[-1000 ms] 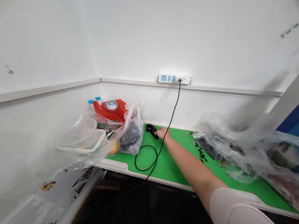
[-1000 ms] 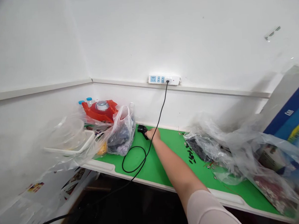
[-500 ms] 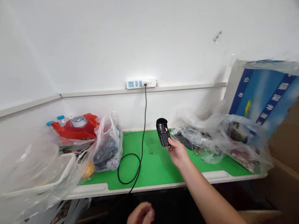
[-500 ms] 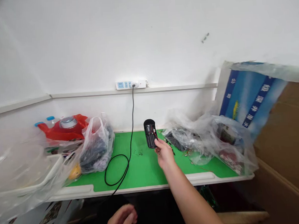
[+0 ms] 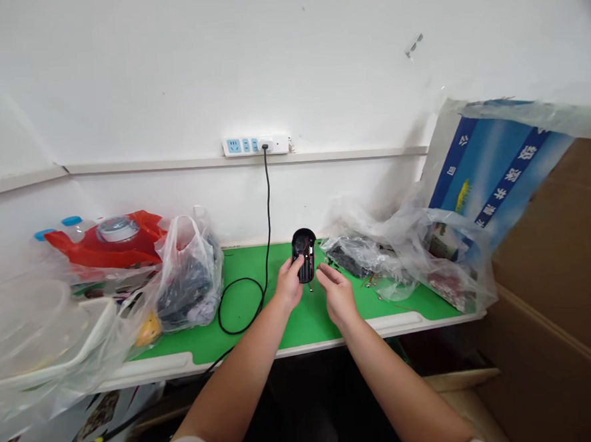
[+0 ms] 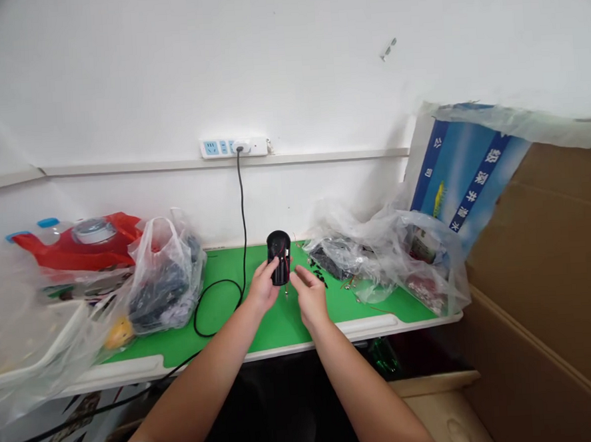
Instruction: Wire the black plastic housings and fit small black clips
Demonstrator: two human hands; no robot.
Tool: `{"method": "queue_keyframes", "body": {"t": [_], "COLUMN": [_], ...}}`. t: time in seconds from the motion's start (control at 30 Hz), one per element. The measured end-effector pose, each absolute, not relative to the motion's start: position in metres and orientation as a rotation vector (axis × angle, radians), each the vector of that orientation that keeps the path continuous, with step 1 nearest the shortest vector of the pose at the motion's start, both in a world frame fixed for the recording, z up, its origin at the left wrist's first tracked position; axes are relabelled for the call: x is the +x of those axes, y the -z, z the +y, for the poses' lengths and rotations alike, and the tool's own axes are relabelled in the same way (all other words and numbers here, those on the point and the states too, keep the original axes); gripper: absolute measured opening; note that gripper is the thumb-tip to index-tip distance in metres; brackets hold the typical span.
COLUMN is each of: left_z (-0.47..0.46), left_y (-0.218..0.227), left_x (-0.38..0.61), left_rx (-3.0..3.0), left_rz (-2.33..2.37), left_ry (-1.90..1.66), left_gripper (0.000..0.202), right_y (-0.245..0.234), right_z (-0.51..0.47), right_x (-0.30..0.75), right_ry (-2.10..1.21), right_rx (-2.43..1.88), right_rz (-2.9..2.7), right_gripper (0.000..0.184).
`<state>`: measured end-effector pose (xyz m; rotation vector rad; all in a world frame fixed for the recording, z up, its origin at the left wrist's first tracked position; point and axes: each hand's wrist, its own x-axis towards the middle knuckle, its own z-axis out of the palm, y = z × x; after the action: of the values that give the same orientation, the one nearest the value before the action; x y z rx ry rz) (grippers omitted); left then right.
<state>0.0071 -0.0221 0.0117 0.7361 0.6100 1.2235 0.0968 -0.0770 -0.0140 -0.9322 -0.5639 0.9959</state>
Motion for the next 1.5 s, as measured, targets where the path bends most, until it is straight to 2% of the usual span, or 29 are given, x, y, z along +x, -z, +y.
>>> {"method": "queue_keyframes", "body": {"t": [0.07,0.23,0.4,0.57,0.83,1.0,1.13,1.37,1.5], "left_z": [-0.016,-0.014,-0.019,-0.019,-0.012,-0.013,-0.016,-0.02,-0.018], "left_y": [-0.002,0.004,0.001,0.004,0.01,0.008,0.004,0.002,0.003], "left_x": [0.003,-0.004,-0.003,-0.003,-0.002,-0.007,-0.009,-0.011,-0.013], "left_rx": [0.702,0.723,0.773,0.803,0.904,0.886,0.893,0.83,0.786], "left_rz": [0.645,0.598,0.597,0.641,0.808,0.774,0.691,0.643,0.609], "left_ry": [-1.257,-1.252,-1.197,-1.24,-1.261,-1.214,-1.145,-1.102,-1.085], "left_gripper": [0.048,0.051,0.046,0.051,0.057,0.055,0.057,0.048,0.047], "right_y": [0.023,0.035,0.031,0.035,0.034,0.013,0.001,0.006,0.008], "right_z": [-0.078,-0.09,-0.094,-0.092,-0.089,-0.075,-0.03,0.034,0.049], "right_x": [0.103,0.109,0.103,0.101,0.117,0.161,0.194,0.19,0.185], "right_ry": [-1.04,-1.45,-1.554,-1.376,-1.036,-1.022,-0.805,-0.572,-0.458], "right_rx": [-0.977,-0.97,-0.921,-0.973,-1.426,-1.346,-1.78,-2.151,-2.3], "right_rz": [-0.494,-0.54,-0.75,-0.815,-1.335,-1.636,-1.518,-1.719,-1.774], "right_gripper": [0.039,0.029,0.029,0.028,0.035,0.031,0.034,0.016,0.023]}}
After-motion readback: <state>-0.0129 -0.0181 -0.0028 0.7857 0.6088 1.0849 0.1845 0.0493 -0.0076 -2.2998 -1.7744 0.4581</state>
